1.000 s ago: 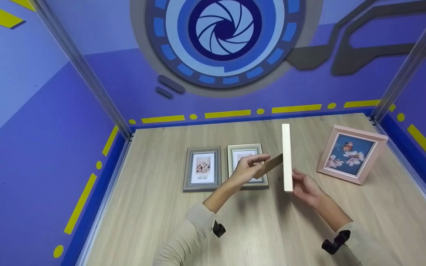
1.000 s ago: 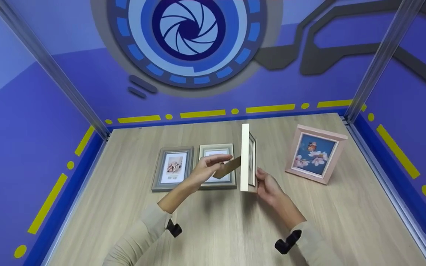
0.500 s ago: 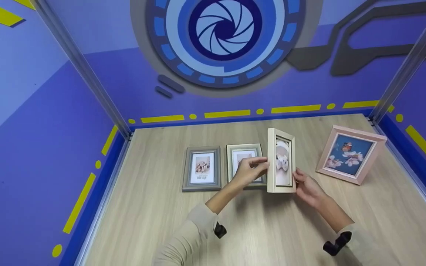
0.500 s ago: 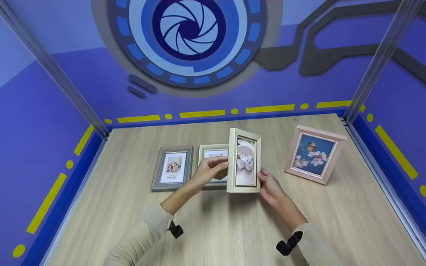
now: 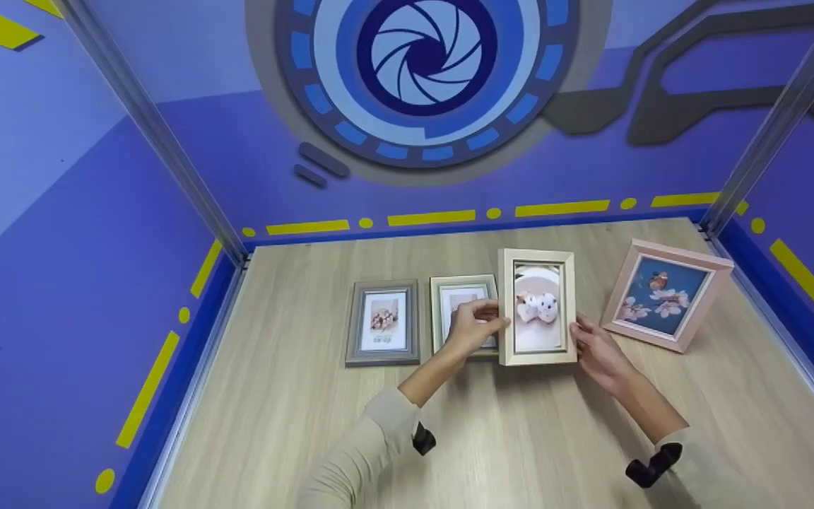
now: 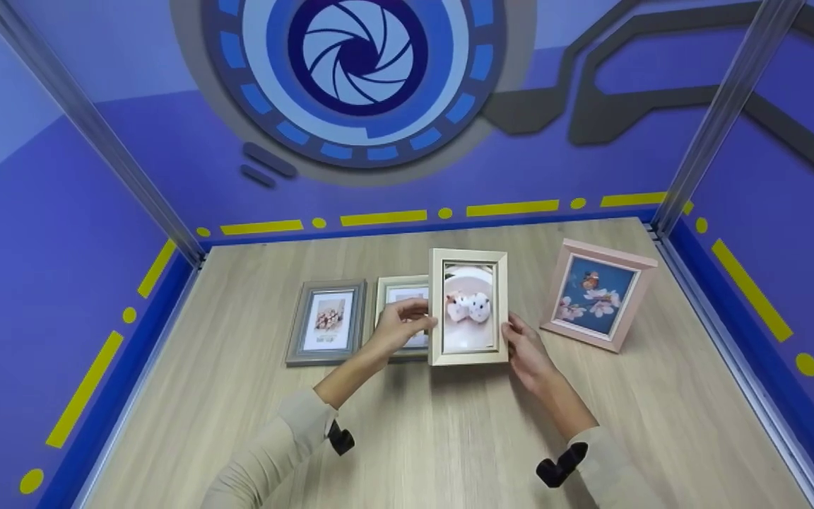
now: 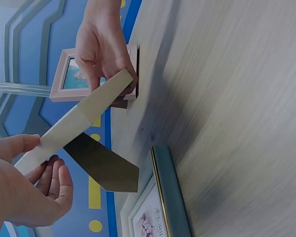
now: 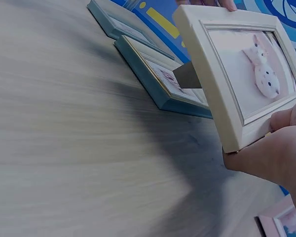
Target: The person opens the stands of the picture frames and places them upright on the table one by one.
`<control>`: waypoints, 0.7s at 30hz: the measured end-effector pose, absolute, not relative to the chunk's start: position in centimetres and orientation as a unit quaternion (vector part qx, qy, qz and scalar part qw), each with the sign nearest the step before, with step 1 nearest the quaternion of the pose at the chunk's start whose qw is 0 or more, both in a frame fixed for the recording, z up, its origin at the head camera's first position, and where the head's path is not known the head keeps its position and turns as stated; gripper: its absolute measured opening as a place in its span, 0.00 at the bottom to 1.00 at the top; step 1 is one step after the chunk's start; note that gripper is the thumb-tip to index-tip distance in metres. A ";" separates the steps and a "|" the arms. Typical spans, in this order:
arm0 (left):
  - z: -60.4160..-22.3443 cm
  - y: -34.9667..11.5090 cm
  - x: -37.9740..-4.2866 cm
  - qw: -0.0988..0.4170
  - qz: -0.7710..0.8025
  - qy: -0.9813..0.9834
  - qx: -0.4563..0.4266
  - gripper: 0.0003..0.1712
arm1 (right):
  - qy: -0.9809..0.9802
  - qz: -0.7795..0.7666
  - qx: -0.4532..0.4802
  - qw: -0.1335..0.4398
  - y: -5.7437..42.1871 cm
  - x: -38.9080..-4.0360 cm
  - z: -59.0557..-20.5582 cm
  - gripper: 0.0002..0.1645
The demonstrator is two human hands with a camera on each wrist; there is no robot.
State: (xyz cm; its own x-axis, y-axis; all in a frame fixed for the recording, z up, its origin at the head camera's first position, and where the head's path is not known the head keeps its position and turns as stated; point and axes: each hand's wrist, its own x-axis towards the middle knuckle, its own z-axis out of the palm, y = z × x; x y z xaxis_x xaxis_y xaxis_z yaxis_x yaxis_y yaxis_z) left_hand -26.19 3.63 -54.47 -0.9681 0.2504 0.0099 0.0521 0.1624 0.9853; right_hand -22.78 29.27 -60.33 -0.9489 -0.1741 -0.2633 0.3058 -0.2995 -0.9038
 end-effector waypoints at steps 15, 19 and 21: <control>-55.3 4.7 -27.1 0.041 0.611 0.786 0.081 0.19 | 0.675 -0.728 0.080 0.093 30.4 -22.9 -59.3 0.42; -55.5 5.3 -27.4 0.044 0.605 0.792 0.070 0.19 | 0.679 -0.724 0.091 0.082 30.6 -22.9 -59.3 0.42; -55.5 5.7 -27.6 0.040 0.599 0.797 0.066 0.18 | 0.675 -0.727 0.098 0.076 30.7 -22.9 -59.3 0.41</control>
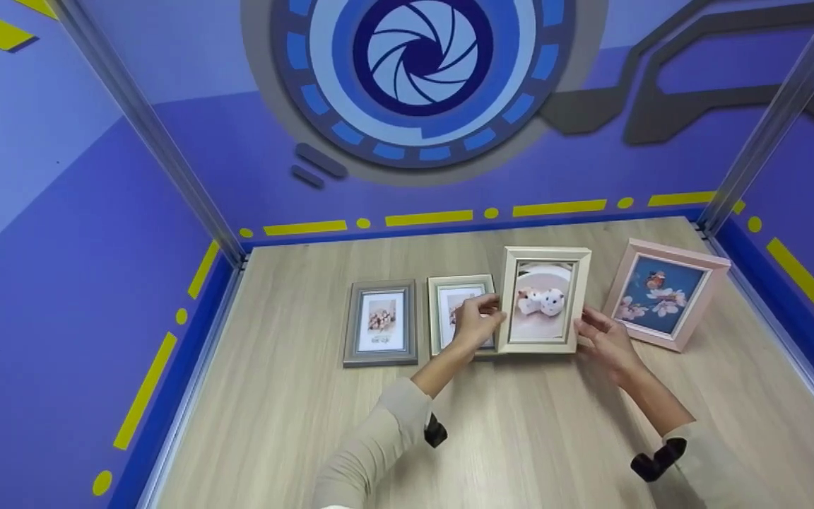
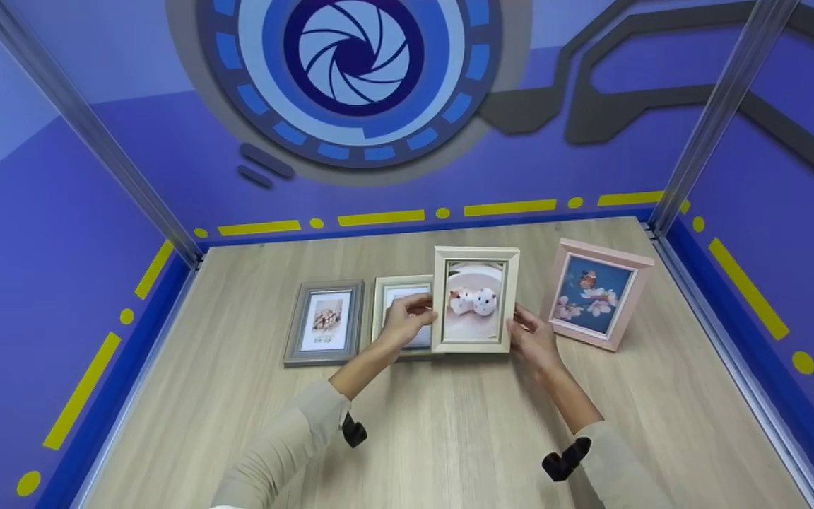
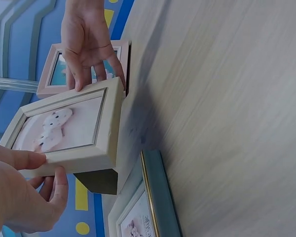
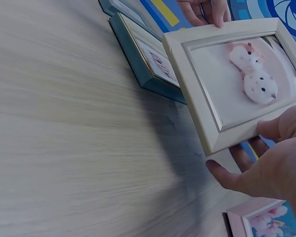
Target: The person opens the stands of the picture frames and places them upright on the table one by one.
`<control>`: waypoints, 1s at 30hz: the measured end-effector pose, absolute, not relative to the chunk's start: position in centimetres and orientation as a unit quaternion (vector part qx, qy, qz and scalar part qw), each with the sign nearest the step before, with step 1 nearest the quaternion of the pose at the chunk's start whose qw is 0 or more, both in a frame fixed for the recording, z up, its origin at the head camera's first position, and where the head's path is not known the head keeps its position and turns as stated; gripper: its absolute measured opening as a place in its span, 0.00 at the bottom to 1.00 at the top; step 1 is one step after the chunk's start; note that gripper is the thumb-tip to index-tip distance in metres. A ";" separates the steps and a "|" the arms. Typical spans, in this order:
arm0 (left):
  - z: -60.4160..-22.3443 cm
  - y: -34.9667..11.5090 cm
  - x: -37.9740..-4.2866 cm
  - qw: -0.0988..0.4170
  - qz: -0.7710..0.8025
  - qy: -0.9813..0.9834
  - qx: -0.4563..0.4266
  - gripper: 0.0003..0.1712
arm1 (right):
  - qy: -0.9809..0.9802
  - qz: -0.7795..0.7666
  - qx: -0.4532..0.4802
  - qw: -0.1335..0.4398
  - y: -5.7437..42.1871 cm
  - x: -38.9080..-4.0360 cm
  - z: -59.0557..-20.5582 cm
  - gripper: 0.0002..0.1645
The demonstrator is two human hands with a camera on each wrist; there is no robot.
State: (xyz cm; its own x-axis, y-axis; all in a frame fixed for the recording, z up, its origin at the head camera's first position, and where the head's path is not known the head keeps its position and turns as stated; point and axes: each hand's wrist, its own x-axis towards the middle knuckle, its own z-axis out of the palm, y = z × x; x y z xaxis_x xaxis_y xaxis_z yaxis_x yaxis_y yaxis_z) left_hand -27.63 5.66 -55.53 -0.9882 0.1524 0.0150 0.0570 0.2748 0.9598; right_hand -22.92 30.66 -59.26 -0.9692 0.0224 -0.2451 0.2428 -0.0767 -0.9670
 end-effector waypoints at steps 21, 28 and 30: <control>-55.8 10.0 -30.8 0.024 0.653 0.755 0.061 0.27 | 0.716 -0.660 0.205 -0.100 30.1 -25.4 -59.5 0.30; -56.5 11.1 -31.4 0.078 0.665 0.740 0.068 0.38 | 0.741 -0.608 0.229 -0.172 30.3 -26.3 -60.6 0.26; -56.5 11.2 -31.7 0.094 0.665 0.737 0.074 0.40 | 0.746 -0.596 0.229 -0.188 30.3 -26.8 -60.7 0.25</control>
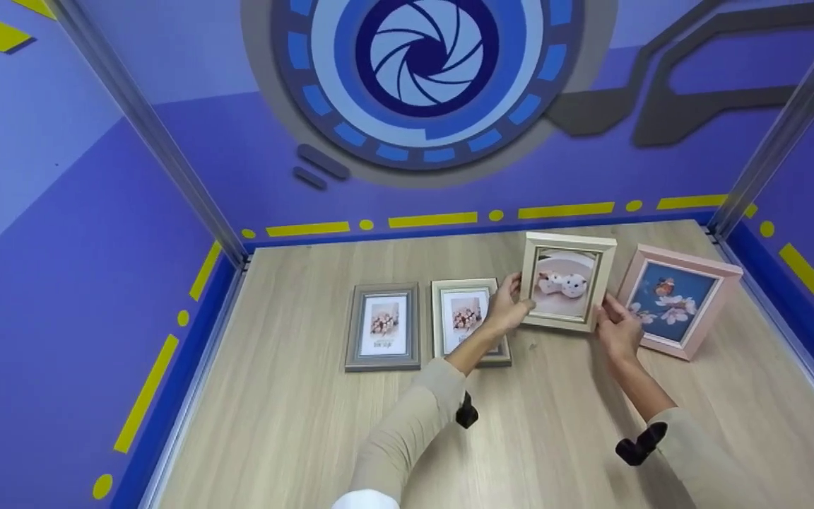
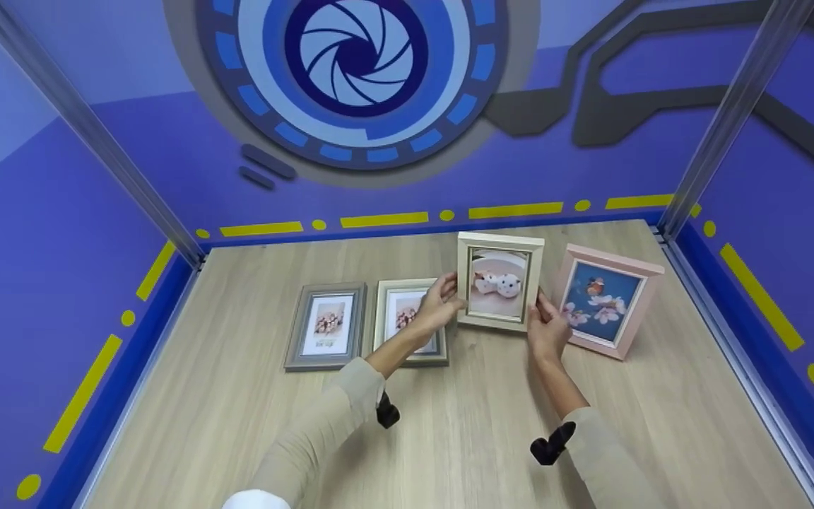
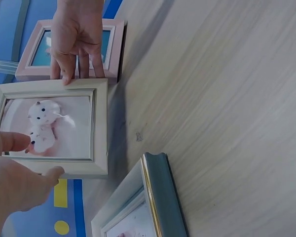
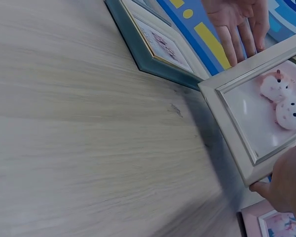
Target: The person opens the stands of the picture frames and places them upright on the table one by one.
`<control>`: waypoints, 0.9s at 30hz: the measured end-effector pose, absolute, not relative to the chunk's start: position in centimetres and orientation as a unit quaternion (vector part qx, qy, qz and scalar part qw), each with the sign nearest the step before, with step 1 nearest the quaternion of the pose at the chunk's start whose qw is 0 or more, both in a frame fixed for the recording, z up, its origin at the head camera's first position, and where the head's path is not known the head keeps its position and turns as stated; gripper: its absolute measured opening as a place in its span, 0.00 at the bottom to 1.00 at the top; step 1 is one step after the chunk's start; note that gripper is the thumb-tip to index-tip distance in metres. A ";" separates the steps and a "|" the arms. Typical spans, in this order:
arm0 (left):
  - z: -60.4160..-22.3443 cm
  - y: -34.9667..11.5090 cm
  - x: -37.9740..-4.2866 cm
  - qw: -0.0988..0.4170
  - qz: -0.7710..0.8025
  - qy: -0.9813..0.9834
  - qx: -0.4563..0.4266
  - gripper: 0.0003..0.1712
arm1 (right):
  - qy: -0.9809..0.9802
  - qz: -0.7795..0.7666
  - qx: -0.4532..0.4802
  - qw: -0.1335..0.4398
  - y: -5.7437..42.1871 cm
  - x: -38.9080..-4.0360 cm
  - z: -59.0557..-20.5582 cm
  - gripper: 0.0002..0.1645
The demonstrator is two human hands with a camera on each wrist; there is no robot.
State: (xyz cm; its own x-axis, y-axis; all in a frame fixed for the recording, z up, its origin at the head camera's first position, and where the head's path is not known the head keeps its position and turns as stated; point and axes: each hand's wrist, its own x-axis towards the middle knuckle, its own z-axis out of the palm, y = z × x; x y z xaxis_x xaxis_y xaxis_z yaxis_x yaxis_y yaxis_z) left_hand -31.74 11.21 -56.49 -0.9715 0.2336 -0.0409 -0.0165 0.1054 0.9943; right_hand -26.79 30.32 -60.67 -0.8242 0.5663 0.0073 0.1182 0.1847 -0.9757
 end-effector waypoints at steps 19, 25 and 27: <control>-58.7 11.5 -31.2 0.105 0.567 0.812 0.088 0.51 | -0.760 0.549 -0.241 0.249 30.4 -26.7 -62.4 0.21; -58.7 11.7 -31.0 0.103 0.557 0.821 0.078 0.51 | -0.774 0.518 -0.234 0.278 30.5 -26.6 -62.3 0.17; -58.8 11.8 -30.8 0.104 0.558 0.820 0.076 0.49 | -0.777 0.511 -0.233 0.284 30.6 -26.6 -62.3 0.16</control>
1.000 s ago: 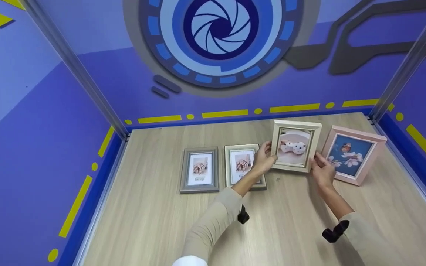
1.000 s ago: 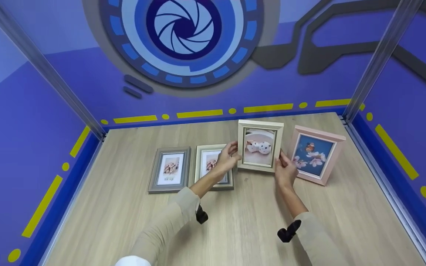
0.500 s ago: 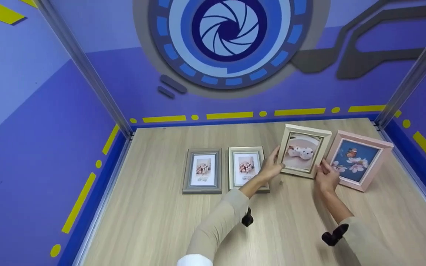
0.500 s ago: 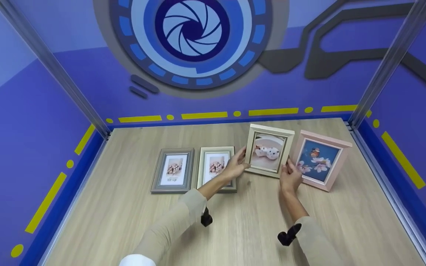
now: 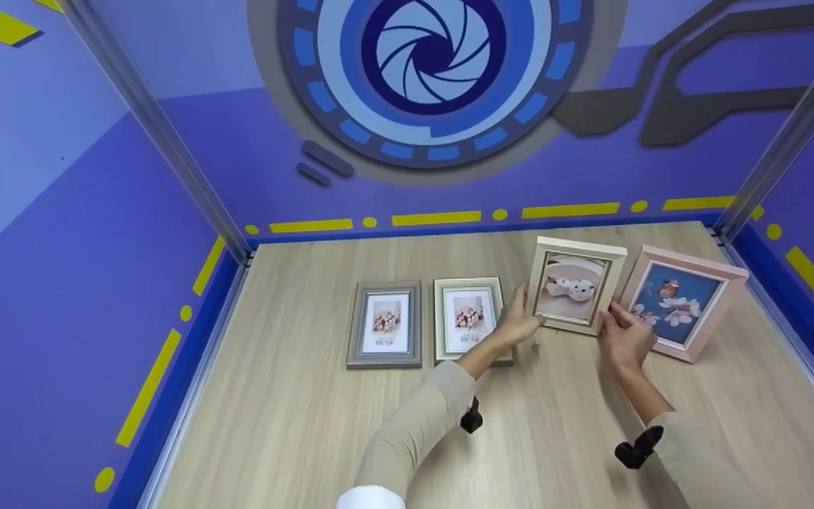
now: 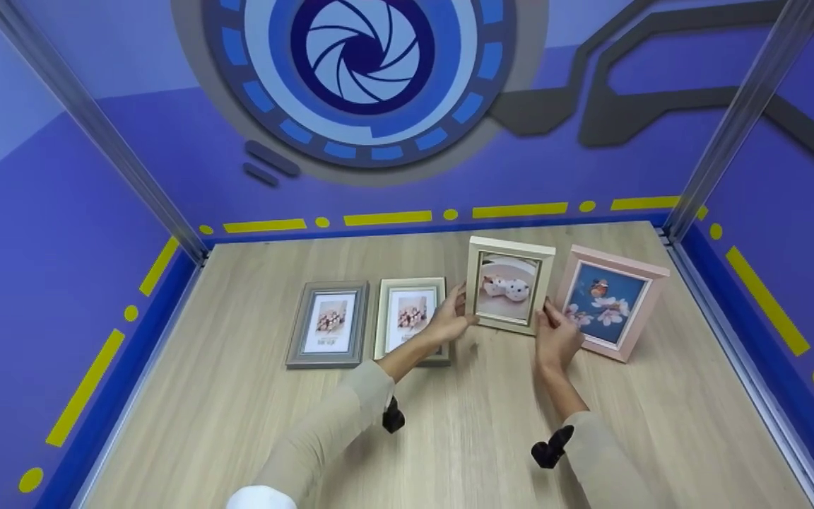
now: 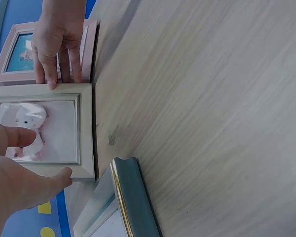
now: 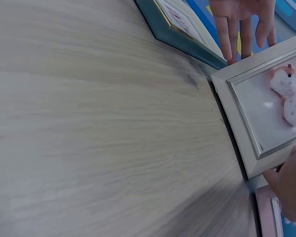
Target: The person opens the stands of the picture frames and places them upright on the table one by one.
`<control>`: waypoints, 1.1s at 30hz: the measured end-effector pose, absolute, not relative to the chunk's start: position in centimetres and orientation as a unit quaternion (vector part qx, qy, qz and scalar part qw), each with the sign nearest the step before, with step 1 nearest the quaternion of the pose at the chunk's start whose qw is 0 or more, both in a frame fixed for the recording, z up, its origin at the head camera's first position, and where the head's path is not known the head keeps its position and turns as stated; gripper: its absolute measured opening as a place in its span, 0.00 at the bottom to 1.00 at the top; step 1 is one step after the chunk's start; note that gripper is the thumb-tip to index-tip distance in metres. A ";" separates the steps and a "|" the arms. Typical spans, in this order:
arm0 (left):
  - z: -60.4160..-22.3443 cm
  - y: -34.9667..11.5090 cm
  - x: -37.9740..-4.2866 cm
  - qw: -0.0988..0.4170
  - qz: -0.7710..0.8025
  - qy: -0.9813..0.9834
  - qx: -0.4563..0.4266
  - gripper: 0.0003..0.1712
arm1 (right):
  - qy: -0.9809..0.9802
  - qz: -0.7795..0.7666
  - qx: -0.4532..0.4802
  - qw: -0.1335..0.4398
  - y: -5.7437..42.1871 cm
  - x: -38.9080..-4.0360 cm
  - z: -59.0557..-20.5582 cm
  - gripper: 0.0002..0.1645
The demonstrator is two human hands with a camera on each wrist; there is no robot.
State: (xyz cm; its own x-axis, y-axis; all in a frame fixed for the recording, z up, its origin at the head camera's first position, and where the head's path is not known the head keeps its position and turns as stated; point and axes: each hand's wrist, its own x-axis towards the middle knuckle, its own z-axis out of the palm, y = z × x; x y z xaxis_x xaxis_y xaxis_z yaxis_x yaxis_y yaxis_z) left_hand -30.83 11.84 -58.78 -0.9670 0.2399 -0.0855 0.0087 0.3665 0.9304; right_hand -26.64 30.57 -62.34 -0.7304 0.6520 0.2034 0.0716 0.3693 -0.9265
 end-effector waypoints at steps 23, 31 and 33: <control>-58.9 11.4 -30.9 0.119 0.566 0.809 0.103 0.48 | -0.822 0.506 -0.175 0.194 30.4 -26.3 -61.3 0.28; -59.3 11.5 -30.8 0.121 0.550 0.820 0.102 0.48 | -0.852 0.445 -0.212 0.174 30.8 -25.8 -61.1 0.22; -59.4 11.3 -30.7 0.123 0.549 0.820 0.104 0.47 | -0.856 0.441 -0.215 0.163 31.0 -25.5 -61.2 0.21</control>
State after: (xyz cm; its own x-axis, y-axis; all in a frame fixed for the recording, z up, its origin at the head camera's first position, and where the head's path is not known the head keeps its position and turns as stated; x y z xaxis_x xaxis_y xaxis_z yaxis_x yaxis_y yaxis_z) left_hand -30.72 11.33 -59.38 -0.9479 0.3064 -0.0872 0.0361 0.3754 0.9262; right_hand -25.51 31.04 -61.22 -0.8548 0.5110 0.0899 0.2237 0.5192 -0.8249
